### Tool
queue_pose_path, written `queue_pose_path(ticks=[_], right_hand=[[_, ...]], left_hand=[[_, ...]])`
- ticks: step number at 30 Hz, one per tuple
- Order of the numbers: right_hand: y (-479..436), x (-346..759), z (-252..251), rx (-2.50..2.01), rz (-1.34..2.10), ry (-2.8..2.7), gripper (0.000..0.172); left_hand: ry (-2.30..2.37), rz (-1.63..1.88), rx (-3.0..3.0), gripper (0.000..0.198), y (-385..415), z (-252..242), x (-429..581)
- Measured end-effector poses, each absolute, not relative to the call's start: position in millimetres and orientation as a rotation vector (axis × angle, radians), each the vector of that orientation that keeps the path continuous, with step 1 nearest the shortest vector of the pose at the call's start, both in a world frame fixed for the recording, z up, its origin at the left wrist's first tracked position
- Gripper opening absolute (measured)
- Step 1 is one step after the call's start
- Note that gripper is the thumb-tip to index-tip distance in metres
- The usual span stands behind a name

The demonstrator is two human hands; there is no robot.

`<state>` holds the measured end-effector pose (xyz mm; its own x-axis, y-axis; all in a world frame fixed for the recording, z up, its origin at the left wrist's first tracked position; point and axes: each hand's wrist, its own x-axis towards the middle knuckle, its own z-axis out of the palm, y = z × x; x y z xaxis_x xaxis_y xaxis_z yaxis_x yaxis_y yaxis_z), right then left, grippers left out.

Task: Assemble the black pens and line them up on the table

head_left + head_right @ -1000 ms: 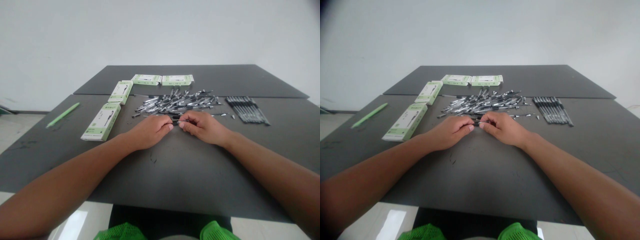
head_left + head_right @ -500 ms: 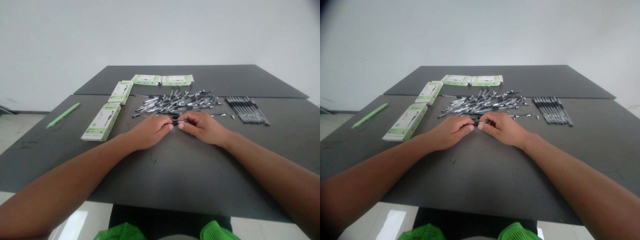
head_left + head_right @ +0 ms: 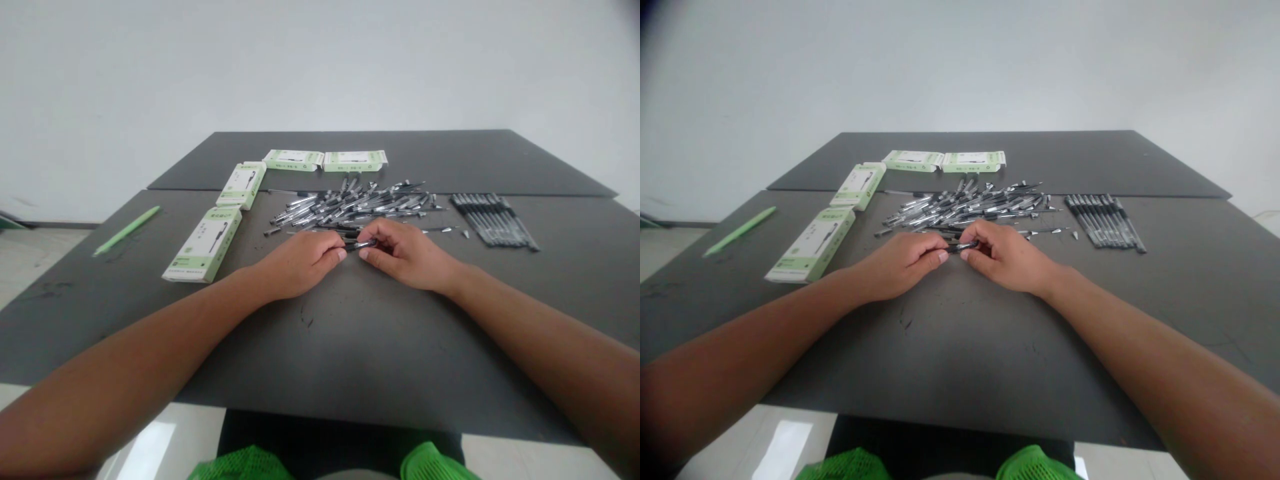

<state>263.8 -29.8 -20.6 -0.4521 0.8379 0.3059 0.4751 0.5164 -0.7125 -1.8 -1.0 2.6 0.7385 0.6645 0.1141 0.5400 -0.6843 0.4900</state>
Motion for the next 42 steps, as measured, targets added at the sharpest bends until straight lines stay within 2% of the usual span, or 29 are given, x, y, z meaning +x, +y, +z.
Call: queue_pose_path(ticks=[21, 35, 42], right_hand=[[-29.8, 262.5, -18.9, -1.105, 0.738, -2.116, 0.014], [-27.8, 263.6, -20.0, -1.115, 0.692, -2.155, 0.022], [-29.1, 262.9, -22.8, -1.073, 0.773, -2.075, 0.027]], left_hand=[[0.917, 0.389, 2.515, 0.029, -0.9, 1.6, -1.7], [0.906, 0.384, 2.524, 0.029, -0.8, 2.2, -1.6], [0.911, 0.395, 2.504, 0.029, -1.3, 2.6, -1.8]])
